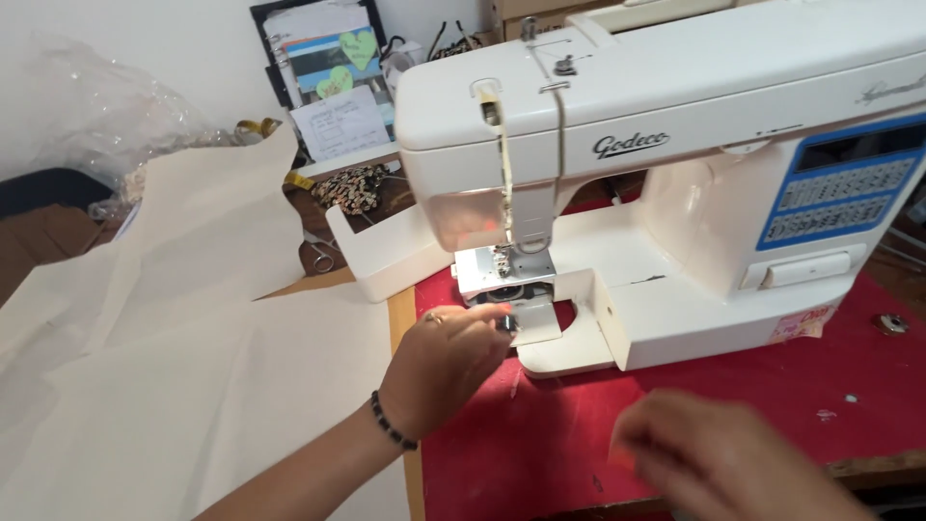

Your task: The person threads a sewing machine by pulling thread from a spool, guiding it through the various tension discs and loops on the machine, and eventually threading it through the needle.

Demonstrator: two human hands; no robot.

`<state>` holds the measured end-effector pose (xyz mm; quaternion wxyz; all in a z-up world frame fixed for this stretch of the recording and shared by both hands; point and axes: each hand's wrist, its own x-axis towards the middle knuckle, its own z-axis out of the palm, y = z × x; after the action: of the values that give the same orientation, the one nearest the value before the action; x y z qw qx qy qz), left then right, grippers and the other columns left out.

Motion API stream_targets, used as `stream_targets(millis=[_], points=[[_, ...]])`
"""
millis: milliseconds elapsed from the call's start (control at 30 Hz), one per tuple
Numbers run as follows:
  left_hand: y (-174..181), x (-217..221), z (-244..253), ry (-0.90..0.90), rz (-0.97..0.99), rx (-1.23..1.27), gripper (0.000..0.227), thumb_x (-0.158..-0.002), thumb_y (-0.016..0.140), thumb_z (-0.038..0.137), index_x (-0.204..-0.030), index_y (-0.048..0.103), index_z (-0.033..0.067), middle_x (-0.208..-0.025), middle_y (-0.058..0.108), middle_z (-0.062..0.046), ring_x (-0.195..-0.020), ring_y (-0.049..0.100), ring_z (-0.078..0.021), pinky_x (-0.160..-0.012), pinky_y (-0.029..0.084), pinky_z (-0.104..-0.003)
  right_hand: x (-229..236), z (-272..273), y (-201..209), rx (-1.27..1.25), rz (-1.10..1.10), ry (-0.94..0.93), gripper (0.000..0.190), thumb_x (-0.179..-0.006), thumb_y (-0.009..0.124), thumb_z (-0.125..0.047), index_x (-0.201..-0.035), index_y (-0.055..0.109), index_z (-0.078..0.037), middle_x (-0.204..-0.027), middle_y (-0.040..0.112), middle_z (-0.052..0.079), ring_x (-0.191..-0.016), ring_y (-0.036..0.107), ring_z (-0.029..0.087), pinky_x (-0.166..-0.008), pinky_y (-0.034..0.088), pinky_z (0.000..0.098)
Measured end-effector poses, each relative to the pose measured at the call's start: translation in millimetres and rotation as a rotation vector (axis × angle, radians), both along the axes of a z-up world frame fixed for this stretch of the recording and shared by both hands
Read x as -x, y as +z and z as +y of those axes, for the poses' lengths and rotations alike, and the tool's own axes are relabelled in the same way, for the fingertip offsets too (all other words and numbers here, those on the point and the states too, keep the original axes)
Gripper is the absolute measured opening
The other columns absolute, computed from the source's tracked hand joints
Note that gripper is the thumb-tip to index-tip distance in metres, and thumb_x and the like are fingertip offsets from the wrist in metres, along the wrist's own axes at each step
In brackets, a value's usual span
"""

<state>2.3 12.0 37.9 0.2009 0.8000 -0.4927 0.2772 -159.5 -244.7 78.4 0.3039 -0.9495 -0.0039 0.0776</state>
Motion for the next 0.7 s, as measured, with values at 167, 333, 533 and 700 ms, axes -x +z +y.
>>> stream_targets(millis=[167,333,533,700], points=[[-25.6,-23.4,-18.7,0.074,-0.088,0.137,0.026,-0.092,0.075,0.017,-0.071,0.06,0.0116,-0.11,0.079,0.0,-0.076,0.071,-0.0267,-0.069,0.055,-0.039,24.9,0.2,-44.4,0.004,0.311,-0.049,0.02,-0.087,0.073,-0.06,-0.079,0.081,-0.043,-0.077,0.077,-0.028,-0.073,0.071,-0.009,-0.069,0.052,0.0147],[-28.4,-24.5,-30.4,0.132,-0.26,0.142,0.031,-0.093,0.076,0.016,-0.069,0.057,0.01,-0.098,0.079,-0.001,-0.059,0.061,-0.0238,-0.059,0.049,-0.034,19.0,-15.7,-65.7,-0.258,0.113,-0.06,0.012,-0.08,0.088,-0.046,-0.075,0.089,-0.036,-0.073,0.085,-0.019,-0.071,0.08,-0.004,-0.069,0.058,0.016],[-27.3,-25.6,-40.8,0.198,-0.421,0.158,0.019,-0.094,0.08,0.021,-0.08,0.068,0.0155,-0.091,0.076,0.003,-0.067,0.063,-0.0176,-0.06,0.049,-0.03,0.7,-24.1,-76.7,-0.494,-0.27,0.164,0.014,-0.085,0.085,-0.036,-0.078,0.083,-0.024,-0.071,0.08,-0.008,-0.058,0.069,0.005,-0.053,0.054,0.0232],[-28.2,-21.0,-42.0,0.311,-0.616,0.017,0.024,-0.098,0.067,0.007,-0.079,0.056,0.0162,-0.104,0.072,0.007,-0.053,0.029,-0.0182,-0.056,0.042,-0.027,0.2,-31.7,-87.0,-0.515,-0.289,0.274,0.012,-0.089,0.081,-0.031,-0.081,0.082,-0.023,-0.071,0.073,-0.008,-0.054,0.061,0.005,-0.047,0.047,0.0231]])
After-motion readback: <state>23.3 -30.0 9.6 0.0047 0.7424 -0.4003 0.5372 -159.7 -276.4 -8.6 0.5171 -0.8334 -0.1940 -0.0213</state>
